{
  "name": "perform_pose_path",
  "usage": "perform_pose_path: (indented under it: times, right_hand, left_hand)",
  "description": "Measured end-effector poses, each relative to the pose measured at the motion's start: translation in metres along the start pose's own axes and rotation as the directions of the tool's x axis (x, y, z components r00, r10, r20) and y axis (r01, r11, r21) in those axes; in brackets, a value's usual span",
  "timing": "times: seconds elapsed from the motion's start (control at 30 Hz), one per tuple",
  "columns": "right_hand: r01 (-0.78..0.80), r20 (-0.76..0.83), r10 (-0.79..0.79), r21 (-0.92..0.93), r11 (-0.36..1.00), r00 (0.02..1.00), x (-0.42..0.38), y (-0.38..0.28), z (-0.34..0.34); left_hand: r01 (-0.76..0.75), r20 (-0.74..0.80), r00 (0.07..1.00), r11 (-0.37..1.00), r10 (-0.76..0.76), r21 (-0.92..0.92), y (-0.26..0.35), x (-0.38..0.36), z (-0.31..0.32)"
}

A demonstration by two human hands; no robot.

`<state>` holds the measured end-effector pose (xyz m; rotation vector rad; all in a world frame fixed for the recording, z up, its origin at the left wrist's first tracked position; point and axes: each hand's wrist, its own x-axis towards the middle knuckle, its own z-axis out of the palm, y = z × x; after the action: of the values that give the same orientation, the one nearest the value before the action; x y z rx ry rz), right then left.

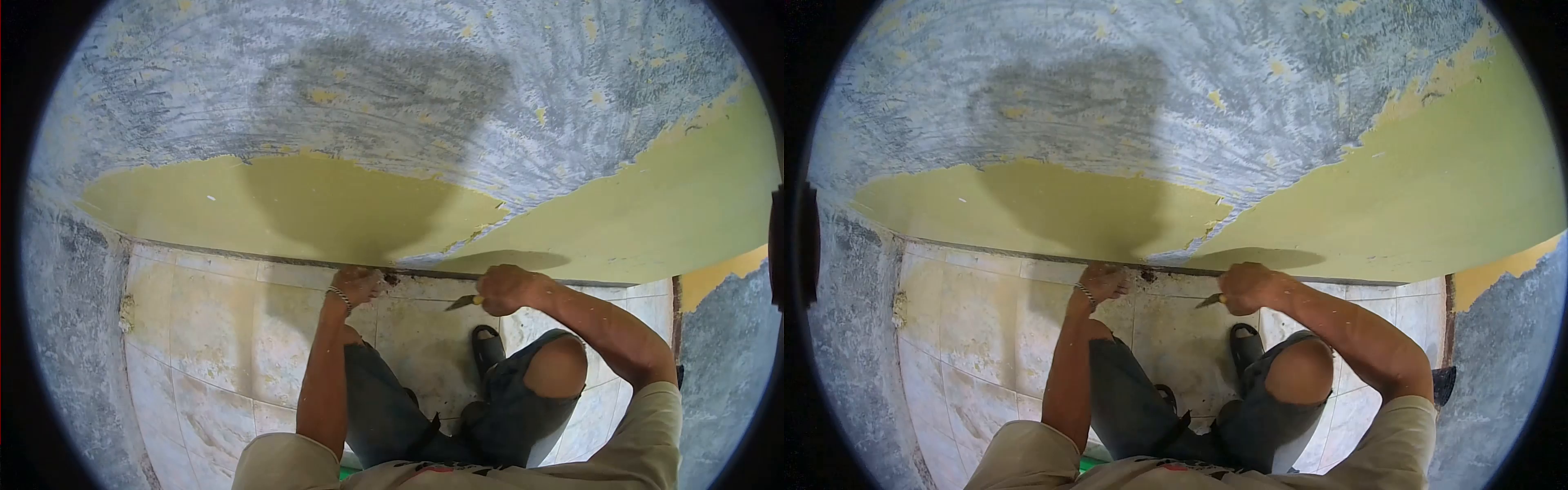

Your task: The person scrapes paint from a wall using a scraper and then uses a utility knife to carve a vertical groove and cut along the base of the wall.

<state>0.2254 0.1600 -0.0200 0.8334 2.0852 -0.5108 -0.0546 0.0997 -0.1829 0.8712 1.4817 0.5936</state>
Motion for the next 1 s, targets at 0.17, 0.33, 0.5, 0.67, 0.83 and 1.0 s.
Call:
perform_pose_path:
  times: [0.17, 0.33, 0.5, 0.67, 0.83, 1.0]
  right_hand:
    - [-0.029, -0.078, 0.101, 0.637, 0.77, 0.992, 0.032, 0.031, 0.072]
    - [0.092, -0.461, 0.272, 0.625, 0.775, 0.845, 0.101, 0.008, 0.21]
    - [0.368, -0.361, 0.259, 0.93, 0.021, 0.896, 0.072, -0.025, 0.393]
    - [0.073, -0.232, 0.306, 0.889, 0.453, 0.923, 0.0, -0.059, 0.523]
    - [-0.135, 0.006, 0.308, 0.907, 0.398, 0.952, -0.022, -0.087, 0.564]
    - [-0.41, 0.263, 0.376, 0.822, 0.395, 0.889, -0.034, -0.111, 0.535]
  left_hand:
    - [-0.162, -0.03, 0.987, 0.983, 0.16, -0.087, 0.018, -0.018, -0.008]
    - [-0.1, -0.013, 0.993, 0.921, 0.113, 0.376, -0.019, 0.005, 0.037]
    - [-0.026, -0.063, 0.997, 0.952, 0.047, 0.305, -0.056, -0.003, 0.007]
    - [-0.123, -0.134, 0.986, 0.973, 0.097, -0.198, -0.075, 0.001, -0.044]
    - [-0.053, -0.209, 0.977, 0.998, 0.046, -0.029, -0.025, -0.014, -0.049]
    - [-0.013, -0.21, 0.978, 0.998, 0.001, -0.059, -0.008, -0.024, -0.041]
